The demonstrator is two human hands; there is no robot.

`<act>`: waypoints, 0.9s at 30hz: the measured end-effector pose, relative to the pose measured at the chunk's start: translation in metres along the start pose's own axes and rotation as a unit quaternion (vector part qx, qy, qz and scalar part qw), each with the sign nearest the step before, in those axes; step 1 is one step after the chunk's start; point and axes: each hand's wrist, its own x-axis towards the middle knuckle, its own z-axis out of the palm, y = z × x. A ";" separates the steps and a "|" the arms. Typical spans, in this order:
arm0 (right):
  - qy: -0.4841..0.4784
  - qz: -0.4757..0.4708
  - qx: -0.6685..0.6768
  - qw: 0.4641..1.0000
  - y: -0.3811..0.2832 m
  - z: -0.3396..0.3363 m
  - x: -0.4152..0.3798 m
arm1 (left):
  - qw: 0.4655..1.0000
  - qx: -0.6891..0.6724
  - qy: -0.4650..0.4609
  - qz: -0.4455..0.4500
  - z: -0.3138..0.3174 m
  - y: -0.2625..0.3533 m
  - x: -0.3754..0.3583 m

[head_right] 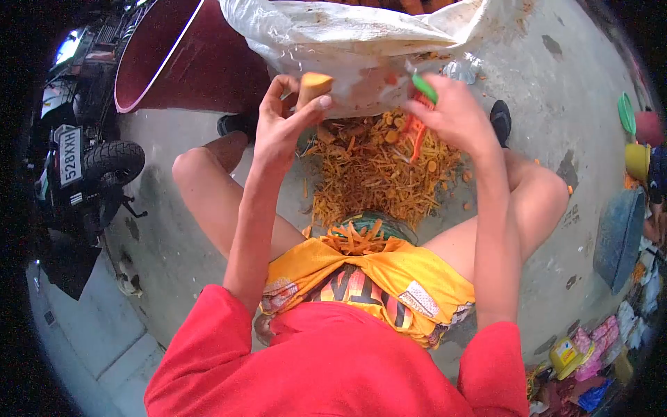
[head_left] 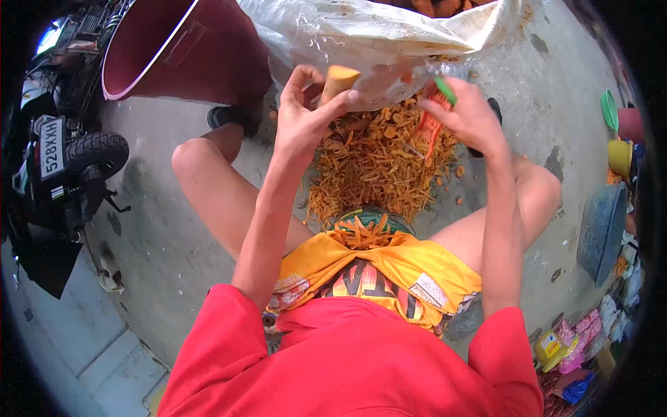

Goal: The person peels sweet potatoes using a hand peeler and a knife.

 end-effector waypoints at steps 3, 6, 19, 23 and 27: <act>0.160 -0.114 0.387 0.901 -0.001 0.003 0.003 | 0.989 -0.114 -0.067 -0.062 0.010 0.003 -0.003; 0.253 -0.184 0.405 0.859 -0.024 0.013 0.013 | 0.984 -0.125 -0.112 -0.064 0.017 -0.002 -0.005; 0.246 -0.135 0.525 0.803 -0.021 0.019 0.022 | 0.934 -0.288 -0.198 -0.077 0.006 0.009 -0.001; 0.253 -0.137 0.507 0.813 -0.026 0.019 0.020 | 0.936 -0.272 -0.215 -0.069 0.009 0.015 -0.003; 0.210 -0.153 0.582 0.771 -0.050 0.015 0.008 | 0.950 -0.184 -0.248 -0.053 0.015 0.009 -0.002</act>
